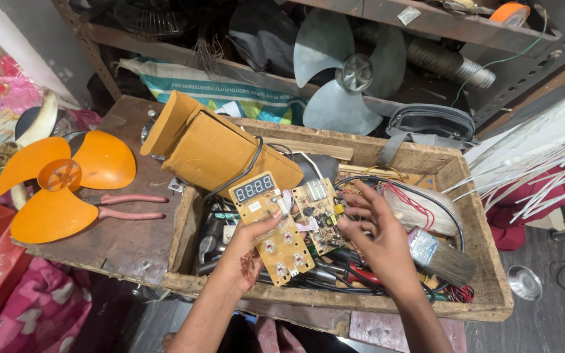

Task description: The person sorts through a wooden toolbox of wires, tools and circuit boards, picking up and turning over several circuit boards including one with a digital display. They then carry a blue-cased battery box to the floor, position it, and use a screwdriver to unscrew its casing.

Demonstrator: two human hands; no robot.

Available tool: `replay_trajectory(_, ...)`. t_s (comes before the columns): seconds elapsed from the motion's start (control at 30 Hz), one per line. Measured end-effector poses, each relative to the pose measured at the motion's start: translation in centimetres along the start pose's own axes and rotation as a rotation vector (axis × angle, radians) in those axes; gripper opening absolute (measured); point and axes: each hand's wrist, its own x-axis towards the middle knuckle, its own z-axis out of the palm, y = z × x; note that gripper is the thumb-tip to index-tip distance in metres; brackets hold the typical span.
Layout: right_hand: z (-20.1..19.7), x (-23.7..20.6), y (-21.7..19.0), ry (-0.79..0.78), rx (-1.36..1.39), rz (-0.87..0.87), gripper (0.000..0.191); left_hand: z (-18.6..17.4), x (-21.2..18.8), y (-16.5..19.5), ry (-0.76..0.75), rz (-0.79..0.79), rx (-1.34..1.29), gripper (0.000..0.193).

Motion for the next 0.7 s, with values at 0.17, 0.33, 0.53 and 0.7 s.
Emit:
replay_trajectory(0.17,0.4,-0.5,-0.2,-0.010,-0.046,0.036,0.039,-0.4,-1.0,0.6,-0.091,0.036,-0.080,0.047)
replay_trajectory(0.33,0.4,-1.5,0.6,0.066,-0.015,0.013,0.018,-1.2,-1.7,0.6,-0.179,0.099,-0.212,0.058)
replay_trajectory(0.53,1.7,-2.1,0.0,0.121,0.220,0.002,0.021,-0.9,-2.0,0.5,-0.418,0.154,-0.427,0.072)
replay_trajectory(0.7,1.4,-0.8,-1.6,0.053,0.268,0.306,0.036,-0.3,-2.2,1.2,-0.447,0.215,-0.368,0.074)
